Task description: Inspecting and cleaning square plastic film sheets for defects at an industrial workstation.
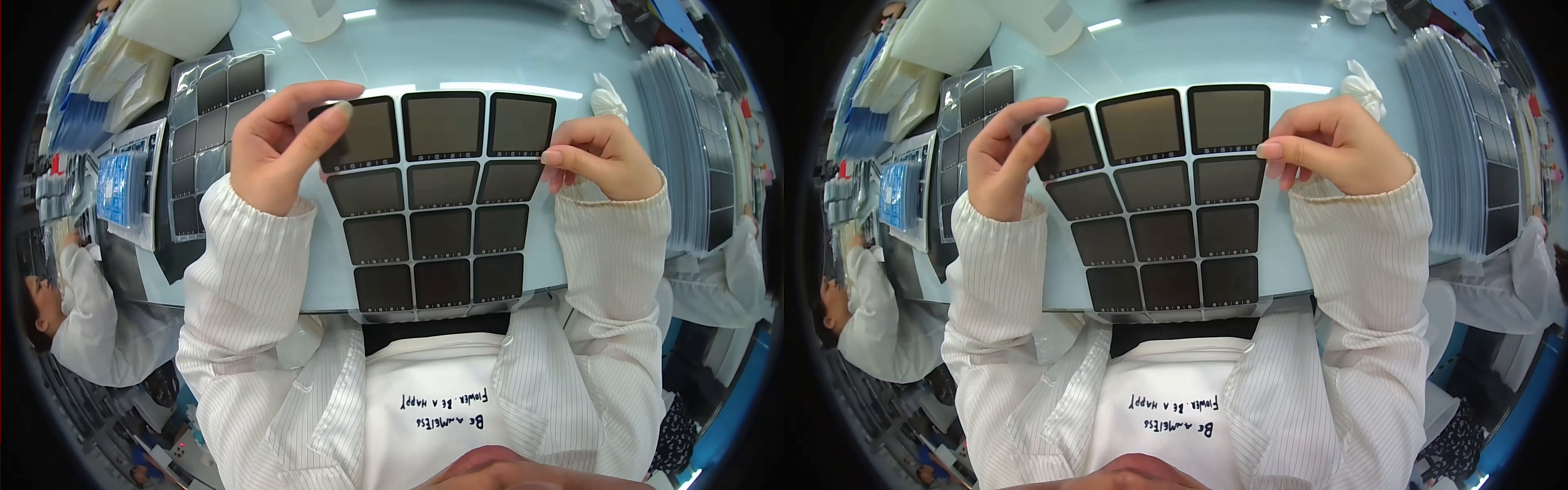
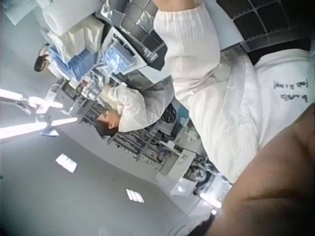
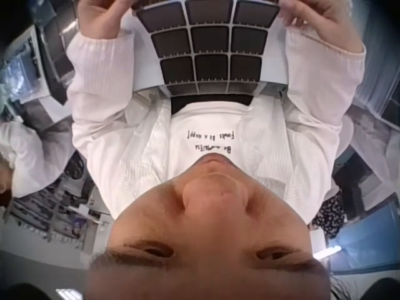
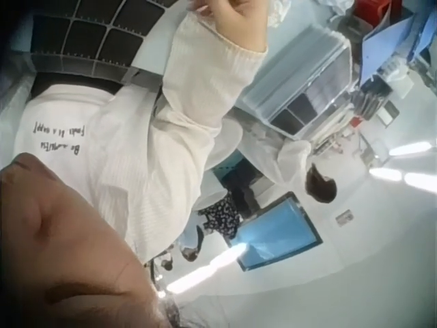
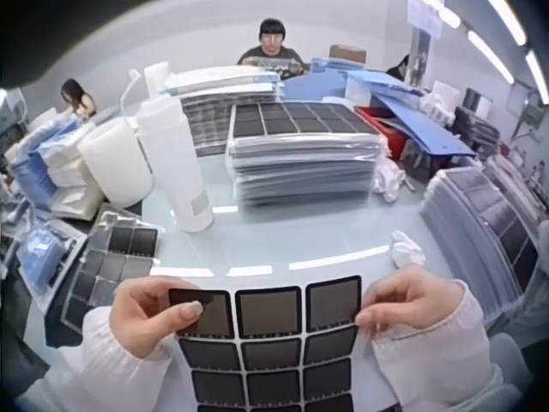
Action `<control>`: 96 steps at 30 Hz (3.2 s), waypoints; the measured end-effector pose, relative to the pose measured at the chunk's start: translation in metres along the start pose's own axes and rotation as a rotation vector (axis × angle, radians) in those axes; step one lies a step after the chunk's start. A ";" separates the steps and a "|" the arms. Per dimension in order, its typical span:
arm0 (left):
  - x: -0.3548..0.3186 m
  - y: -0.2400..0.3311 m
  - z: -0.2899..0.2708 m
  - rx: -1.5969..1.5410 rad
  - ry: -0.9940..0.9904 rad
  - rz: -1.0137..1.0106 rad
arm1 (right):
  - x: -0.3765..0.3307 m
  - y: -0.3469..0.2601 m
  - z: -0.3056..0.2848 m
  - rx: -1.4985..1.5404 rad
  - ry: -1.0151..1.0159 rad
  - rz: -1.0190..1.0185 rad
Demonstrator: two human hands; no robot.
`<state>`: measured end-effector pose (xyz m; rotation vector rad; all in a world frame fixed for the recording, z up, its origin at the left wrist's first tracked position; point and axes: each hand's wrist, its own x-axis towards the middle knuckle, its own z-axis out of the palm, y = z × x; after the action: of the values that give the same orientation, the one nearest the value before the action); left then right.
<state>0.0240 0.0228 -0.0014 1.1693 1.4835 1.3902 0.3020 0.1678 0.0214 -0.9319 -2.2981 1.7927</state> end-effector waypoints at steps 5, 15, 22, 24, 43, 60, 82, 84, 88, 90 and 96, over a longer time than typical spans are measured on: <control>0.005 0.003 -0.009 -0.186 0.034 -0.012 | -0.002 0.000 -0.003 0.012 0.020 0.019; 0.003 -0.001 -0.010 -0.013 0.123 0.099 | 0.000 0.006 -0.004 0.045 0.039 -0.018; 0.000 0.001 -0.008 -0.023 0.142 0.084 | 0.002 0.007 -0.003 0.018 0.030 -0.010; 0.004 0.002 -0.006 -0.019 0.131 0.094 | -0.003 0.005 -0.005 0.005 0.042 0.001; 0.002 -0.004 -0.010 0.020 0.160 0.108 | 0.000 0.007 -0.004 0.049 -0.008 -0.010; 0.001 -0.005 -0.011 -0.028 0.186 0.101 | -0.003 0.006 -0.005 0.066 -0.004 -0.011; 0.005 -0.010 -0.013 -0.214 0.080 0.113 | 0.004 0.018 -0.002 0.063 0.286 -0.432; 0.004 -0.010 -0.016 -0.210 0.061 0.128 | 0.003 0.017 -0.001 0.056 0.315 -0.456; 0.004 -0.012 -0.019 -0.221 0.014 0.148 | 0.003 0.017 0.001 0.060 0.344 -0.471; 0.002 -0.009 -0.016 -0.121 0.045 0.137 | 0.003 0.017 0.001 0.069 0.344 -0.487; 0.002 -0.008 -0.012 -0.101 0.095 0.124 | 0.003 0.016 0.003 0.079 0.329 -0.478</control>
<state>0.0112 0.0211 -0.0078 1.1621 1.4076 1.6062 0.3053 0.1691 0.0048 -0.5489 -2.0092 1.4014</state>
